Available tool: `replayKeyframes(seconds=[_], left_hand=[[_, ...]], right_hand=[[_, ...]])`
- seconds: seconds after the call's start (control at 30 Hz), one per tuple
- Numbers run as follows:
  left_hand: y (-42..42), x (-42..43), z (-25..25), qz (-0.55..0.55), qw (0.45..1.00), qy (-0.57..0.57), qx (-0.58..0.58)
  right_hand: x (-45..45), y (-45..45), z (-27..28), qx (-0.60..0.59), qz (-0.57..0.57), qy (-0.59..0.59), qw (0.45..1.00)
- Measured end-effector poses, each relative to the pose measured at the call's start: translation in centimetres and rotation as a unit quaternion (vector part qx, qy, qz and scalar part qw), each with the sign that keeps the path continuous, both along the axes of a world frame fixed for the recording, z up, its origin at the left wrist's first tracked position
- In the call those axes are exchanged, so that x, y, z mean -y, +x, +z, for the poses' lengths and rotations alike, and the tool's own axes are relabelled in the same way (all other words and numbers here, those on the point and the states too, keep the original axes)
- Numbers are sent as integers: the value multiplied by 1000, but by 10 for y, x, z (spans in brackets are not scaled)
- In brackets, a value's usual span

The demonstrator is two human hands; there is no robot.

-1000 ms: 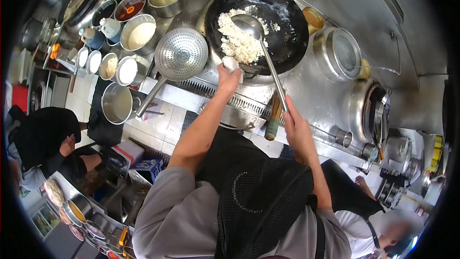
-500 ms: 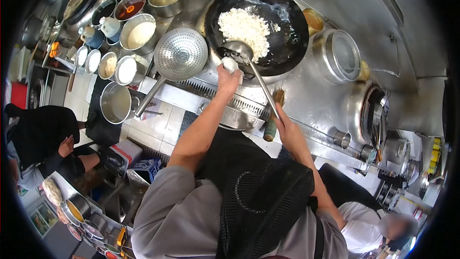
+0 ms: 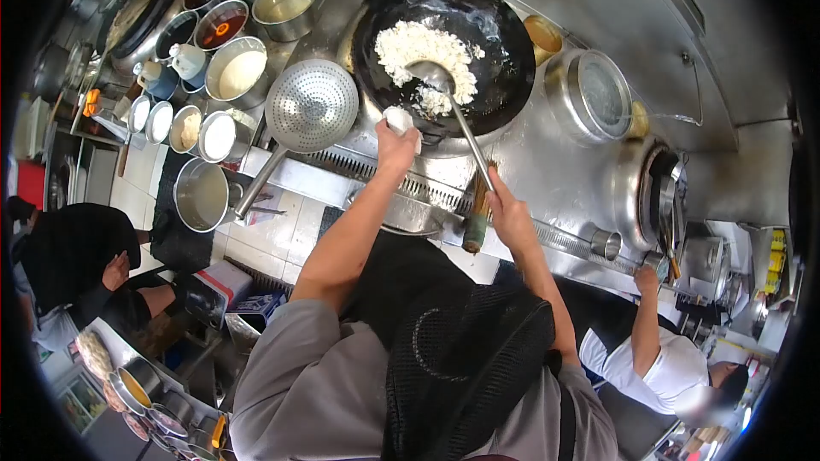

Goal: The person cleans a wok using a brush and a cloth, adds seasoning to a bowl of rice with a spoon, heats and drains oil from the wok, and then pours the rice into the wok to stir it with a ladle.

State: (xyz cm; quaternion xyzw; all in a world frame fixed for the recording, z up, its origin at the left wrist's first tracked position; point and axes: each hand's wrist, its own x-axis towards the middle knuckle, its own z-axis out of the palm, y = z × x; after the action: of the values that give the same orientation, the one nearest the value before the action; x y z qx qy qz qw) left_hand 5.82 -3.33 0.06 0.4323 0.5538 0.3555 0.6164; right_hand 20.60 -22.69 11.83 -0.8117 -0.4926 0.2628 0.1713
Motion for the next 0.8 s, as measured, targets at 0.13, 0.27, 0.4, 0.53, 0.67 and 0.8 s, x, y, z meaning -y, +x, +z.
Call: replayKeyframes(seconds=[0.13, 0.27, 0.4, 0.53, 0.67, 0.8], left_hand=[[0, -1, -18, 4, 1000, 9, 21], [0, 1, -5, 12, 1000, 14, 18], [1, -2, -15, 9, 999, 40, -12], [3, -1, -18, 13, 999, 33, -19], [1, -1, -24, 9, 999, 33, -18], [0, -5, -25, 6, 1000, 27, -15]], right_hand=[[-4, -10, 21, -11, -17, 96, 995], [-5, -21, -19, 68, -1, 42, 997], [-23, -4, 2, -46, -27, 35, 998], [-22, -17, 27, -53, -74, 60, 994], [-23, -16, -32, 129, 12, 42, 991], [-18, -4, 10, -96, -60, 6, 994]])
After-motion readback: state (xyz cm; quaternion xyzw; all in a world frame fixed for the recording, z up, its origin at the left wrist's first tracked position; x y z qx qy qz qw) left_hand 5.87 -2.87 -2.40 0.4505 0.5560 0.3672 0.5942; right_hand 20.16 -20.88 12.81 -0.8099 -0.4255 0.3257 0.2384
